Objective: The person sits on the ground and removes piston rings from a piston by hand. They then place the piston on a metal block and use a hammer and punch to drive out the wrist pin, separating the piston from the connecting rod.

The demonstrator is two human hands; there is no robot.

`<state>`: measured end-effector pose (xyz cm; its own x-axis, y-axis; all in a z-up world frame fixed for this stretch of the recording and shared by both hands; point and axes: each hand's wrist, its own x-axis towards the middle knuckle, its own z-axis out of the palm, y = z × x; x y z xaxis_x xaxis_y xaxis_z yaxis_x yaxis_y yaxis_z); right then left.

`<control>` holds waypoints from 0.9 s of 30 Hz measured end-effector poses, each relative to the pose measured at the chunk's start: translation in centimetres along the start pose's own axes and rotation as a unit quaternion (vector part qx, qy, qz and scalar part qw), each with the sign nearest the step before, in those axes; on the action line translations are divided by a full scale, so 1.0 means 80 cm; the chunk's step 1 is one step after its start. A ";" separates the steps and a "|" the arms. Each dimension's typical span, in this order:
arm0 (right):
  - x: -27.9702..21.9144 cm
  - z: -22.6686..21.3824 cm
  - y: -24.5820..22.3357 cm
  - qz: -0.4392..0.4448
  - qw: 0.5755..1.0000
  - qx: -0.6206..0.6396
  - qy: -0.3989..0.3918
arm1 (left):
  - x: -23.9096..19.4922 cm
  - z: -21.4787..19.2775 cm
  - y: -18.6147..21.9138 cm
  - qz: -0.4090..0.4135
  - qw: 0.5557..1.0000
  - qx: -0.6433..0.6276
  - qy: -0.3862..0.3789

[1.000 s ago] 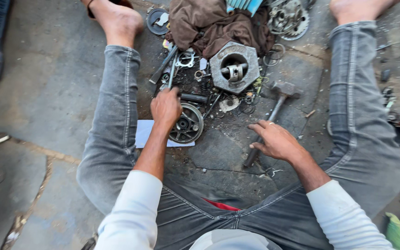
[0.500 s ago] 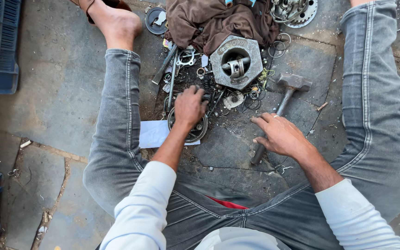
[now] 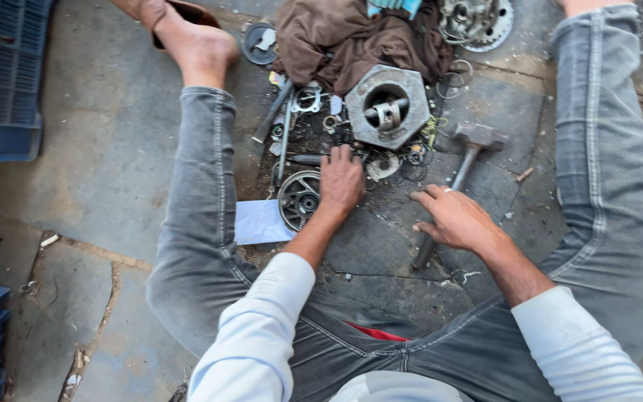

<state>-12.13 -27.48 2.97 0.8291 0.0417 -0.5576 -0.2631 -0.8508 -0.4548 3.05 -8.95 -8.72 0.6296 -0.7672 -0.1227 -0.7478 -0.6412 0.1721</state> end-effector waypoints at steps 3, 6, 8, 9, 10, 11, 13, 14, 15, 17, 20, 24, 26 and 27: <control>0.003 0.006 0.005 0.005 1.000 -0.001 0.002 | 0.000 0.009 0.005 -0.006 1.000 0.022 0.003; 0.008 0.012 0.010 0.000 1.000 -0.008 0.006 | 0.000 0.018 0.003 -0.014 0.999 0.031 -0.002; 0.010 0.015 0.011 0.007 1.000 -0.013 0.001 | 0.000 0.019 0.001 -0.012 0.999 0.030 -0.012; 0.011 0.016 0.011 0.011 1.000 -0.016 -0.001 | 0.000 0.019 0.000 -0.008 0.999 0.028 -0.017; 0.011 0.017 0.010 0.019 1.000 -0.016 -0.007 | 0.001 0.017 0.000 -0.004 0.999 0.025 -0.023; 0.012 0.016 0.009 0.027 0.999 -0.016 -0.013 | 0.003 0.014 -0.001 -0.009 0.999 0.015 -0.042; 0.013 0.016 0.008 0.035 0.999 -0.015 -0.018 | 0.005 0.008 0.000 -0.017 0.997 -0.007 -0.079; 0.013 0.015 0.008 0.036 0.999 -0.014 -0.017 | 0.007 0.005 0.001 -0.032 0.996 -0.031 -0.082; 0.013 0.015 0.008 0.038 0.999 -0.012 -0.016 | 0.010 0.002 0.000 -0.047 0.994 -0.055 -0.084; 0.013 0.015 0.011 0.034 0.999 -0.013 -0.018 | 0.010 -0.003 0.000 -0.065 0.989 -0.109 -0.079; 0.015 0.017 0.012 0.033 0.999 -0.018 -0.027 | 0.004 -0.007 -0.007 -0.073 0.980 -0.170 -0.077; 0.017 0.017 0.012 0.034 0.999 -0.020 -0.032 | 0.003 -0.012 -0.008 -0.037 0.977 -0.189 -0.090; 0.017 0.016 0.013 0.036 0.999 -0.021 -0.034 | 0.005 -0.018 -0.006 -0.036 0.969 -0.220 -0.109; 0.017 0.016 0.013 0.036 0.999 -0.021 -0.035 | 0.007 -0.023 -0.006 -0.049 0.958 -0.247 -0.134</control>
<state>-11.90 -27.65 0.89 0.7716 0.0142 -0.6359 -0.2996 -0.8738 -0.3830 4.11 -9.06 -7.09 0.5646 -0.7234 -0.3974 -0.4552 -0.6746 0.5812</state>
